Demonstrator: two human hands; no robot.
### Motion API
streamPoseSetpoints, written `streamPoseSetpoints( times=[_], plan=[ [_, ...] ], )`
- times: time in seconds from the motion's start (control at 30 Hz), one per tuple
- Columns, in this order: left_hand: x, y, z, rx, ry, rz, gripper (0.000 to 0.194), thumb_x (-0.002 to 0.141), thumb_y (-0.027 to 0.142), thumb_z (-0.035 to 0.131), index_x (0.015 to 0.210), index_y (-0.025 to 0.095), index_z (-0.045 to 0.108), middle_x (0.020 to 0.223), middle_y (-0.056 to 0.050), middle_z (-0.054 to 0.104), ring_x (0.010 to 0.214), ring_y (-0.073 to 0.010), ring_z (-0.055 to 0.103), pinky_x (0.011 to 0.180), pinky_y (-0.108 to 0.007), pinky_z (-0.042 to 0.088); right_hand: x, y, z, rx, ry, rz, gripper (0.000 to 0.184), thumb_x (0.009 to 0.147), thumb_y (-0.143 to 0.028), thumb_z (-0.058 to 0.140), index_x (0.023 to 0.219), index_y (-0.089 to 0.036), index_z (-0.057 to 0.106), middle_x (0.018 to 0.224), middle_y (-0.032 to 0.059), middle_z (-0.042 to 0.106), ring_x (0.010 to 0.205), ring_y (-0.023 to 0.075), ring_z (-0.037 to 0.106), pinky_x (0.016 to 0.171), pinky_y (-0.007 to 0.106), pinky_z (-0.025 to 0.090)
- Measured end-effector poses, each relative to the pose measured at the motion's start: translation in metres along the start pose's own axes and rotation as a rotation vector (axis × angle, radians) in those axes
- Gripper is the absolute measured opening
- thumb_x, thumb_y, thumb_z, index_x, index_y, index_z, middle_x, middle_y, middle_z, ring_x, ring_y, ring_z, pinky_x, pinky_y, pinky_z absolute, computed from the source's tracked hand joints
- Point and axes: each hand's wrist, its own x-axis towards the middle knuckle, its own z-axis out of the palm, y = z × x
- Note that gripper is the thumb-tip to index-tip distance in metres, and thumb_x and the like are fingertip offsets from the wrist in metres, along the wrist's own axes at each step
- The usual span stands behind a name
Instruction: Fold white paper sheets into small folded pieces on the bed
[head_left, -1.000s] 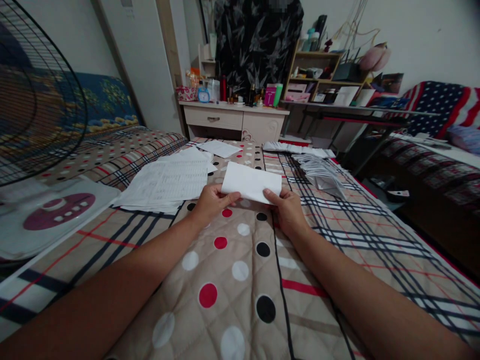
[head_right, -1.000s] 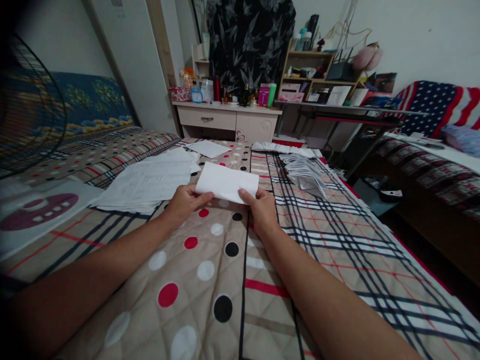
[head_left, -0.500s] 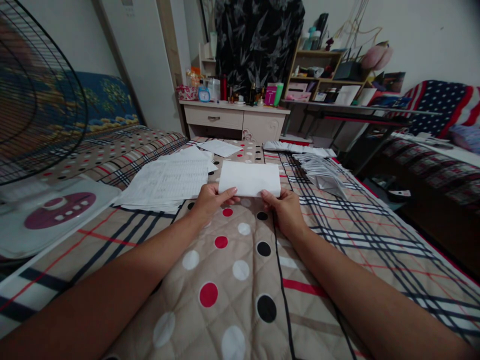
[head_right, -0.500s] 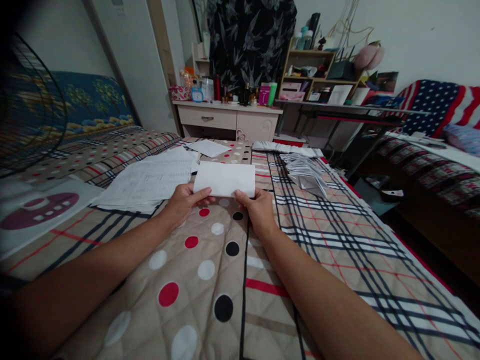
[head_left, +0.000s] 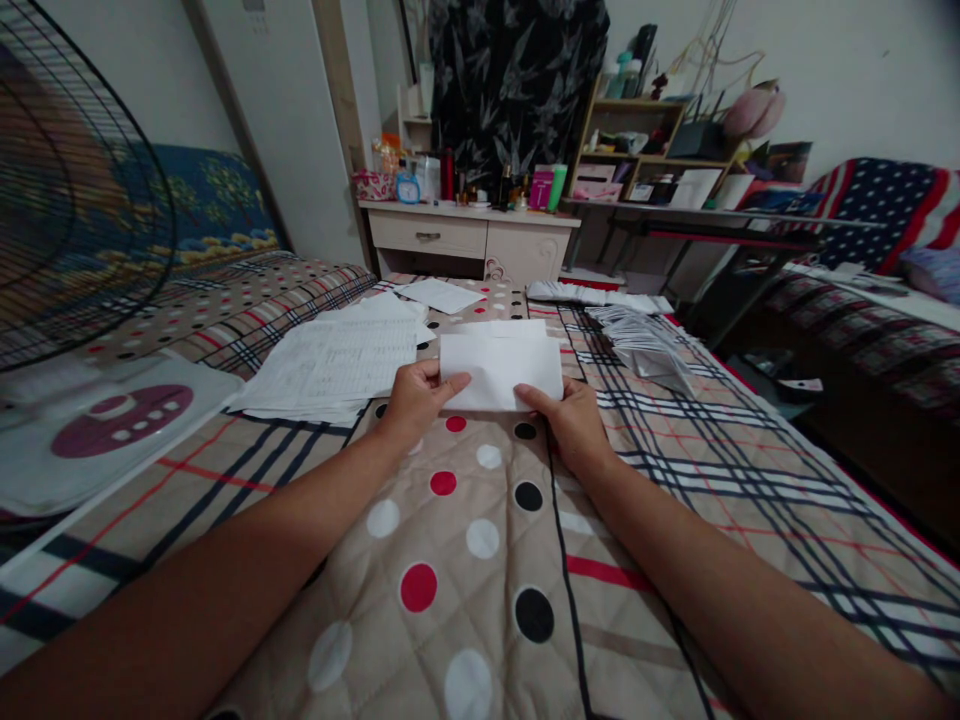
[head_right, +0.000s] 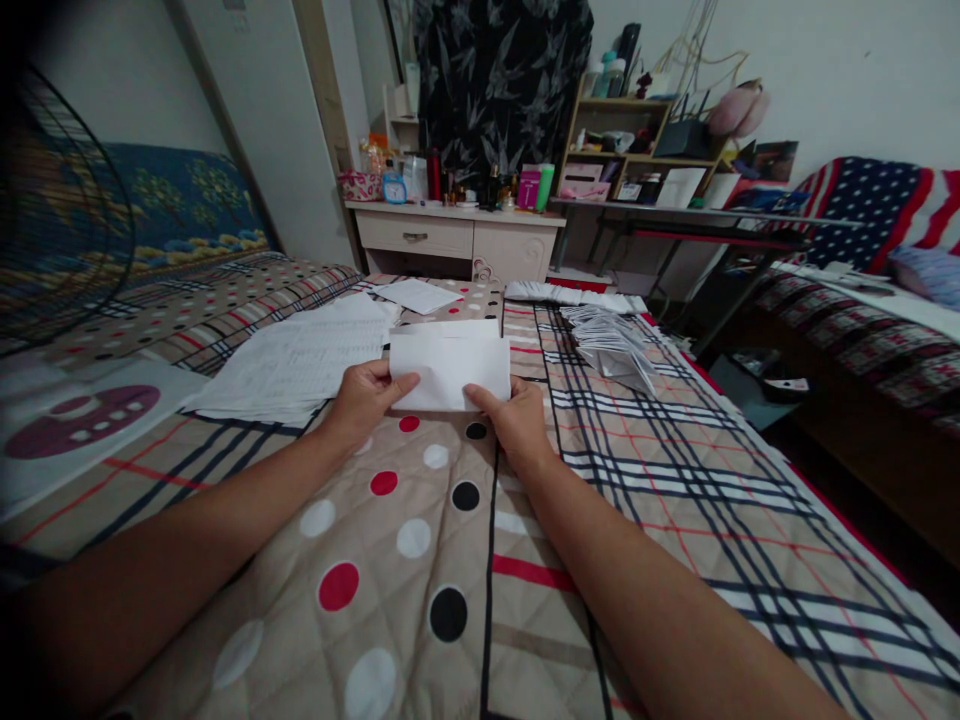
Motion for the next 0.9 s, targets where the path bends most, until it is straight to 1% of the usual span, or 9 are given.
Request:
streamPoseSetpoints(
  times=[0.1,0.17,0.33,0.43,0.53,0.63,0.73,0.8,0.9],
  plan=[
    [-0.0012,0.0008,0.0007,-0.021,-0.109,-0.140,0.041,0.054,0.043,0.085,0.076,0.011,0.072,0.072,-0.006,0.071,0.059,-0.0149,0.060,0.056,-0.026,0.048,0.0008,-0.0010,-0.0014,0.053,0.024,-0.045,0.035,0.062,-0.036,0.079,0.089,-0.014,0.073,0.088,0.0073,0.075,0.070,0.0188,0.065,0.062,0.028,0.049],
    [-0.0018,0.0011,0.0017,-0.027,-0.140,-0.159,0.042,0.052,0.043,0.085,0.076,0.011,0.072,0.071,-0.005,0.071,0.058,-0.0145,0.059,0.055,-0.025,0.047,0.0026,0.0002,-0.0033,0.049,0.028,-0.039,0.035,0.061,-0.036,0.079,0.088,-0.014,0.073,0.088,0.0076,0.075,0.071,0.0190,0.065,0.065,0.029,0.050],
    [-0.0006,0.0020,0.0007,0.026,0.051,-0.017,0.033,0.062,0.042,0.079,0.071,0.012,0.069,0.067,-0.001,0.066,0.057,-0.0116,0.054,0.052,-0.022,0.040,0.0050,0.0051,-0.0044,-0.011,-0.006,0.042,0.037,0.055,-0.034,0.083,0.084,-0.014,0.075,0.086,0.0084,0.075,0.068,0.0200,0.066,0.061,0.029,0.050],
    [0.0002,0.0019,-0.0019,0.112,0.085,-0.001,0.029,0.064,0.039,0.076,0.062,0.013,0.065,0.057,0.002,0.058,0.051,-0.0093,0.047,0.046,-0.020,0.032,0.0041,0.0046,-0.0035,0.013,-0.020,0.038,0.037,0.056,-0.035,0.083,0.086,-0.014,0.075,0.086,0.0073,0.075,0.068,0.0191,0.066,0.062,0.029,0.051],
    [0.0007,0.0003,-0.0035,0.242,0.085,0.021,0.027,0.065,0.038,0.074,0.062,0.013,0.065,0.054,0.003,0.054,0.049,-0.0091,0.043,0.044,-0.021,0.029,0.0028,0.0011,-0.0038,0.009,0.031,-0.006,0.035,0.059,-0.036,0.080,0.086,-0.015,0.075,0.083,0.0059,0.075,0.064,0.0176,0.064,0.059,0.028,0.049],
    [0.0016,-0.0016,-0.0029,0.302,0.069,0.069,0.022,0.066,0.034,0.072,0.067,0.013,0.066,0.061,0.001,0.060,0.054,-0.0120,0.051,0.049,-0.022,0.036,0.0024,-0.0016,-0.0049,-0.035,0.080,-0.018,0.032,0.059,-0.037,0.080,0.080,-0.014,0.075,0.075,0.0053,0.073,0.059,0.0163,0.061,0.054,0.027,0.046],
    [0.0027,-0.0032,-0.0011,0.252,0.020,0.092,0.021,0.068,0.029,0.068,0.081,0.014,0.067,0.075,-0.003,0.068,0.065,-0.0159,0.060,0.058,-0.025,0.045,0.0027,-0.0017,-0.0059,-0.044,0.097,-0.010,0.033,0.059,-0.038,0.080,0.080,-0.013,0.074,0.074,0.0054,0.072,0.057,0.0156,0.059,0.052,0.026,0.044],
    [0.0033,-0.0037,-0.0003,0.224,0.003,0.090,0.025,0.069,0.028,0.066,0.089,0.014,0.066,0.080,-0.005,0.069,0.069,-0.0175,0.062,0.061,-0.026,0.047,0.0029,-0.0012,-0.0064,-0.040,0.086,-0.023,0.034,0.061,-0.040,0.079,0.083,-0.014,0.074,0.077,0.0053,0.073,0.059,0.0153,0.059,0.052,0.025,0.043],
    [0.0033,-0.0024,0.0002,0.239,0.002,0.099,0.024,0.069,0.027,0.066,0.089,0.013,0.064,0.080,-0.006,0.069,0.069,-0.0182,0.063,0.060,-0.026,0.047,0.0029,-0.0012,-0.0071,-0.046,0.083,-0.046,0.034,0.063,-0.041,0.078,0.084,-0.014,0.073,0.076,0.0047,0.072,0.058,0.0146,0.058,0.051,0.025,0.042]
  ],
)
